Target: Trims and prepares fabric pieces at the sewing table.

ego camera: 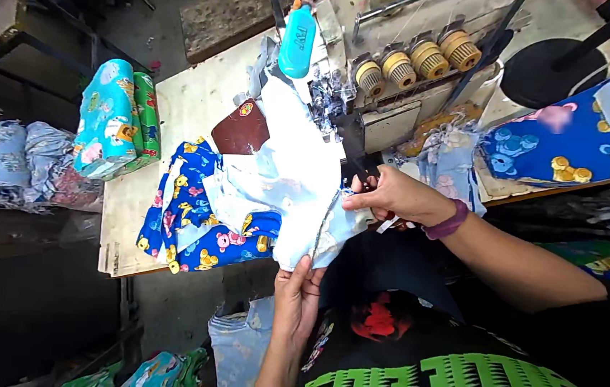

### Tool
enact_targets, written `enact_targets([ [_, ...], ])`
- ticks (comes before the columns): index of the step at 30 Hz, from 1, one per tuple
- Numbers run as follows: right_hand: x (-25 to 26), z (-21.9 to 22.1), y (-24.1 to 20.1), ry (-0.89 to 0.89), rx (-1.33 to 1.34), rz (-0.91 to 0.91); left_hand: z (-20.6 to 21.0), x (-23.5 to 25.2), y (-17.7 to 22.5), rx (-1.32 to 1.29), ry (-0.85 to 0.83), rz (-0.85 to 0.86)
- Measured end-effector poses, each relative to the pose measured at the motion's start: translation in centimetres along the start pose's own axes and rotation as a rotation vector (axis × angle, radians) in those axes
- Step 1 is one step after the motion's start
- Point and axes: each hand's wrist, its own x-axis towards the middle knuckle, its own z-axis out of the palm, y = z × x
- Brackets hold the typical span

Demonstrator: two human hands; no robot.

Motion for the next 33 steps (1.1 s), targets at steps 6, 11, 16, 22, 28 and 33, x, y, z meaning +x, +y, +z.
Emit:
enact_targets([
  [6,-0.1,-0.3,-0.5,0.036,-0.154,-0.116,-0.3,0.5,-1.3,0.045,-0.016,-0.035],
  [11,-2.1,0.3,0.6,0.219,-0.407,-0.387,-2.1,0.0,-0.5,0.155,-0.068,0.210],
  [16,-3.8,0.6,-0.1,0.320,-0.400,-0.473,-1.0,0.0,-1.1,0.165,-0.271,0.327],
  [22,-1.3,1.1,1.0,0.460,-0.251,-0.383,-1.7,2.2,-2.7,0.252,-0.186,0.487],
  [28,1.7,1.6,-0.5,0.629,-0.388,-0.495,1.5,5.0,1.5,0.587,-0.207,0.590],
  [33,1.8,2.3,-1.2,0.623,-0.452,-0.484,4.4,8.4,11.2,0.936,-0.279,0.515],
])
